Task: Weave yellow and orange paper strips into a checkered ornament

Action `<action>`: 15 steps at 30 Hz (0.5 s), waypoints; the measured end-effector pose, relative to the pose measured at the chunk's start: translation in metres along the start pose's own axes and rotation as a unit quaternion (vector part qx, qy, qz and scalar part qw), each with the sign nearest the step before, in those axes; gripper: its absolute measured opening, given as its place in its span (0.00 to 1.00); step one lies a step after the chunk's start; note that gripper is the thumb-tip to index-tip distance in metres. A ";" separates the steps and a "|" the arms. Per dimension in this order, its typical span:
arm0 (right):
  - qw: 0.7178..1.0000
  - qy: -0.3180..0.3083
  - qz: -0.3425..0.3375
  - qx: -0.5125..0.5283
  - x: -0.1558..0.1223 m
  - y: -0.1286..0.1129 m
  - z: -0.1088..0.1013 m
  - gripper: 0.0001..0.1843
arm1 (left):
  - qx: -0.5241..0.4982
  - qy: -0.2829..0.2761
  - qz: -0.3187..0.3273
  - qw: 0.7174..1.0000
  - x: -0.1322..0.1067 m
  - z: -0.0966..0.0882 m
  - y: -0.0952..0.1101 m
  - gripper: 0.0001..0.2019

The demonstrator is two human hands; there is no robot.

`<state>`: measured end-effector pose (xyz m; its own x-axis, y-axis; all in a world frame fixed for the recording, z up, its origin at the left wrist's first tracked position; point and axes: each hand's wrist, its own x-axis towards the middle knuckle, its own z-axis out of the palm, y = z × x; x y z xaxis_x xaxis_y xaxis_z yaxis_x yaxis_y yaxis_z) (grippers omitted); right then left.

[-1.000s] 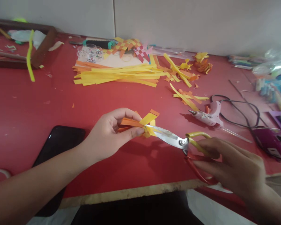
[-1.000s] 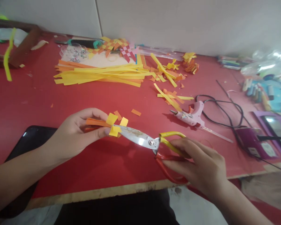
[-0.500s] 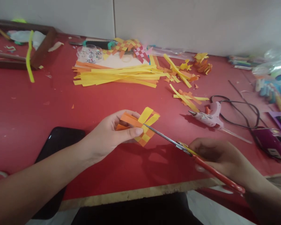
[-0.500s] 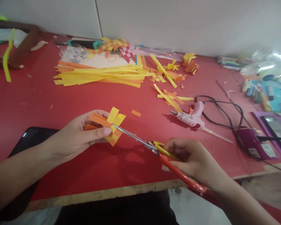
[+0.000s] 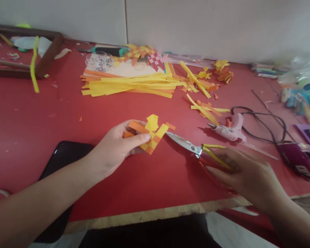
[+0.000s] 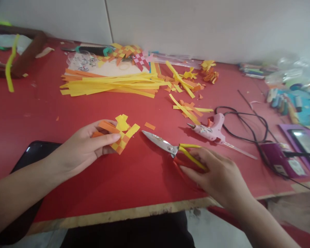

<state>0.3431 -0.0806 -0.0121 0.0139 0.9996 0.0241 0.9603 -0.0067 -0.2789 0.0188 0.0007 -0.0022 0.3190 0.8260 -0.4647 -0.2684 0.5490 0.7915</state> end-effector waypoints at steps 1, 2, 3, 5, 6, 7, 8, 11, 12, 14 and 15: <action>1.000 -0.020 -0.024 0.000 -0.001 0.001 0.002 0.27 | 0.006 0.002 0.006 1.000 0.000 0.000 -0.001 0.08; 0.998 -0.043 -0.048 0.008 -0.001 0.001 0.003 0.26 | 0.014 0.003 0.011 1.000 0.000 -0.001 -0.001 0.08; 0.995 -0.063 -0.071 0.019 0.000 -0.001 0.002 0.24 | 0.024 0.004 0.018 1.000 0.000 -0.001 -0.002 0.08; 0.990 -0.068 -0.118 0.029 0.005 -0.009 -0.003 0.21 | 0.065 0.013 0.042 0.997 0.000 -0.001 -0.003 0.10; 0.988 -0.063 -0.140 0.033 0.009 -0.016 -0.007 0.20 | 0.097 0.024 0.060 0.993 -0.001 -0.002 -0.004 0.11; 0.985 -0.054 -0.160 0.040 0.012 -0.024 -0.011 0.19 | 0.134 0.038 0.082 0.987 -0.002 -0.001 -0.004 0.13; 0.983 -0.040 -0.174 0.052 0.015 -0.033 -0.016 0.17 | 0.172 0.050 0.104 0.978 -0.003 -0.001 -0.004 0.13; 0.979 0.007 -0.166 0.121 0.026 -0.066 -0.025 0.12 | 0.255 0.059 0.148 0.954 -0.007 0.001 -0.002 0.14; 0.975 0.017 -0.146 0.167 0.030 -0.078 -0.025 0.10 | 0.267 0.051 0.155 0.950 -0.008 0.002 -0.001 0.13; 0.951 0.012 -0.107 0.291 0.040 -0.100 -0.021 0.12 | 0.274 0.030 0.159 0.948 -0.010 0.005 0.000 0.13; 0.929 -0.012 -0.097 0.356 0.046 -0.110 -0.017 0.17 | 0.271 0.020 0.158 0.949 -0.011 0.006 0.000 0.13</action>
<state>0.2427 -0.0344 0.0360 -0.1543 0.9807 0.1200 0.5166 0.1836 -0.8363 0.0202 -0.0090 0.0055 0.2620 0.9489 -0.1758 0.1660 0.1351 0.9768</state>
